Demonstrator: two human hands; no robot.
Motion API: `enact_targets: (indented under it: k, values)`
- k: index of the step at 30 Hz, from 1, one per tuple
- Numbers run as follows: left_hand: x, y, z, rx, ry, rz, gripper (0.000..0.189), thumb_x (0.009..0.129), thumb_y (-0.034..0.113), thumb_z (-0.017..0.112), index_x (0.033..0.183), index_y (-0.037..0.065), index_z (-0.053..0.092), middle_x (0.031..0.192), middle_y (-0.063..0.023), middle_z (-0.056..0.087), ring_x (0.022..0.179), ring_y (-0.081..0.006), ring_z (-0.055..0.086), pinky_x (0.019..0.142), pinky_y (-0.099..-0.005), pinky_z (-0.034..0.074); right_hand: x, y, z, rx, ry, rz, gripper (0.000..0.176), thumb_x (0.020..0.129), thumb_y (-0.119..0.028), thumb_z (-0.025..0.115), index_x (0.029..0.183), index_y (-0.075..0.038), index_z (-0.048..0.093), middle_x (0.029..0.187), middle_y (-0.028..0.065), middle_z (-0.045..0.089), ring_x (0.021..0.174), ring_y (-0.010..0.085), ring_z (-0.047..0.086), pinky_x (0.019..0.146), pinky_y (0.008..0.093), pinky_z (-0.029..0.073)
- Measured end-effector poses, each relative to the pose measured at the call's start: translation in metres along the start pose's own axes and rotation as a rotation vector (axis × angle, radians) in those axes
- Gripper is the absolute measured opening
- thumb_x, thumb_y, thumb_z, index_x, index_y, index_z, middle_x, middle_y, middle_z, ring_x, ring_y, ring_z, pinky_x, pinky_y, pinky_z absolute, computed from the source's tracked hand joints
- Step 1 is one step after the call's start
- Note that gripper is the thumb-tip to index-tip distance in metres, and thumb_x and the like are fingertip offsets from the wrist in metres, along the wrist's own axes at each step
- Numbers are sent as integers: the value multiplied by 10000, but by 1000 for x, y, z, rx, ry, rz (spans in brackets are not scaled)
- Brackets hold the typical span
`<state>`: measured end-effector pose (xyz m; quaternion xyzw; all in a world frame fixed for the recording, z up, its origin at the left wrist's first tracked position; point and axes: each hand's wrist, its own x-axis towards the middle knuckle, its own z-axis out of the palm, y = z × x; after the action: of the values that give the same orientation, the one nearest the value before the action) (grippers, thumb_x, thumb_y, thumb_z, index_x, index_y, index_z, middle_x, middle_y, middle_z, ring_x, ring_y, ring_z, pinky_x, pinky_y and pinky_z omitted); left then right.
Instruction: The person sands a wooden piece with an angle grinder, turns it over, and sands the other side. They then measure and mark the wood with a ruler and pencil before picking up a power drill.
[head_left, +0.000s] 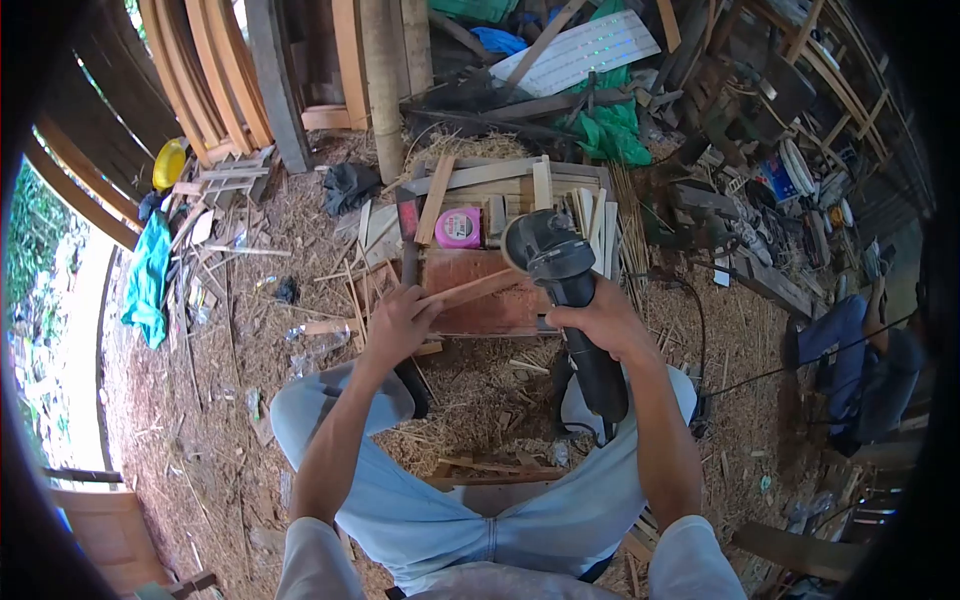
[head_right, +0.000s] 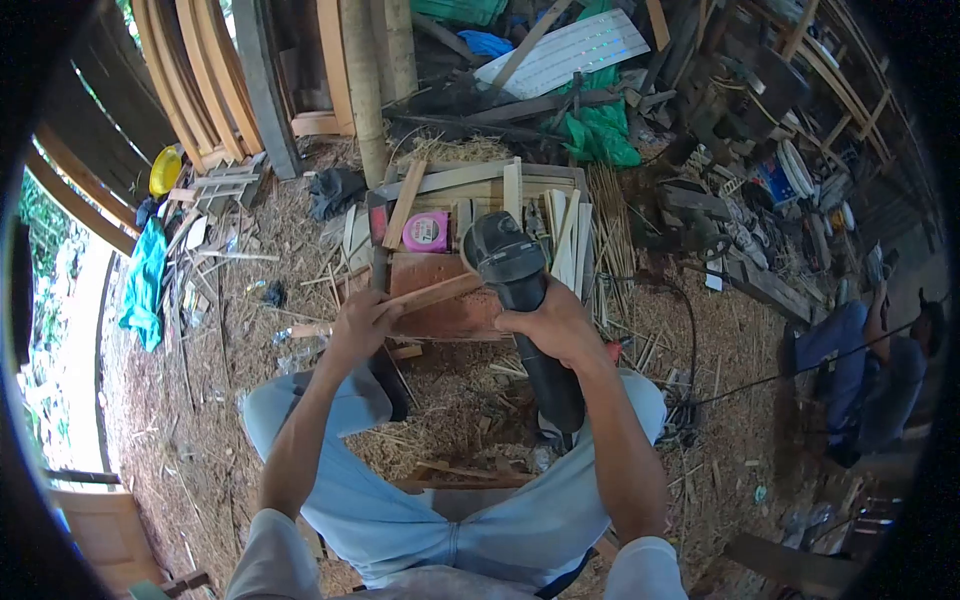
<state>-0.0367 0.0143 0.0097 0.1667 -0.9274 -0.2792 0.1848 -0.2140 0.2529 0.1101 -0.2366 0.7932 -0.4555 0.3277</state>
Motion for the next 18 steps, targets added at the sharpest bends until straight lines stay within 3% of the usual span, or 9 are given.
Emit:
enact_targets:
  k: [1, 3, 4, 6, 10, 12, 15, 17, 18]
  values:
    - [0, 4, 1, 6, -7, 14, 310, 831, 300, 687, 1030, 73, 618, 774, -55, 565, 744, -272, 590, 650, -389, 465, 1, 3, -3, 21, 26, 0, 426, 648, -141, 756, 1016, -3, 591, 801, 70, 614, 667, 166, 593, 606, 321, 491]
    - [4, 20, 7, 324, 216, 131, 355, 791, 216, 699, 1111, 89, 610, 1004, -119, 581, 953, -335, 566, 802, -455, 442, 3, 9, -10, 50, 68, 32, 420, 649, -133, 754, 1013, -2, 591, 799, 71, 614, 661, 166, 591, 593, 323, 490]
    - [11, 25, 12, 330, 211, 153, 355, 791, 216, 699, 1111, 89, 610, 1004, -119, 581, 953, -335, 566, 802, -455, 442, 3, 12, -15, 69, 100, 65, 414, 650, -125, 753, 1010, -1, 591, 797, 71, 614, 654, 167, 590, 579, 326, 489]
    - [27, 26, 32, 32, 91, 220, 362, 812, 207, 675, 1148, 99, 594, 1120, -132, 539, 1060, -336, 505, 903, -465, 392, 6, 19, -23, 109, 130, 59, 410, 650, -123, 751, 1006, -1, 590, 798, 75, 617, 651, 168, 592, 572, 327, 490]
    - [59, 42, 67, 252, -58, 220, 433, 775, 202, 691, 1170, 69, 570, 1084, -129, 549, 1066, -346, 507, 927, -469, 386, 3, 17, -32, 191, 215, 105, 412, 642, -124, 750, 1002, -2, 589, 798, 81, 622, 648, 177, 601, 569, 332, 496]
    - [75, 42, 74, 268, -55, 310, 417, 767, 161, 679, 1155, 53, 569, 1100, -141, 537, 1071, -329, 516, 899, -462, 414, 6, 25, -37, 171, 235, 96, 422, 636, -127, 754, 1004, -2, 590, 796, 83, 623, 648, 179, 604, 572, 332, 497]
    - [94, 47, 62, 197, -178, 338, 376, 777, 123, 670, 1128, 33, 571, 1015, -148, 573, 938, -343, 564, 814, -425, 470, 6, 32, -38, 157, 279, 82, 434, 603, -169, 768, 971, 2, 613, 804, 103, 641, 674, 199, 620, 600, 351, 500]
    - [109, 89, 15, -47, -145, 0, 403, 737, 112, 746, 1089, 13, 576, 926, -131, 618, 814, -268, 615, 719, -357, 495, 5, 28, -39, 161, 308, 67, 439, 577, -207, 778, 935, 5, 636, 815, 121, 658, 699, 218, 634, 625, 370, 502]
    - [110, 105, -9, -141, -16, 29, 376, 749, 111, 745, 1070, 7, 579, 873, -120, 627, 771, -234, 621, 700, -330, 499, 2, 23, -40, 160, 289, 69, 434, 580, -207, 778, 931, 6, 637, 814, 120, 660, 700, 222, 637, 628, 372, 504]
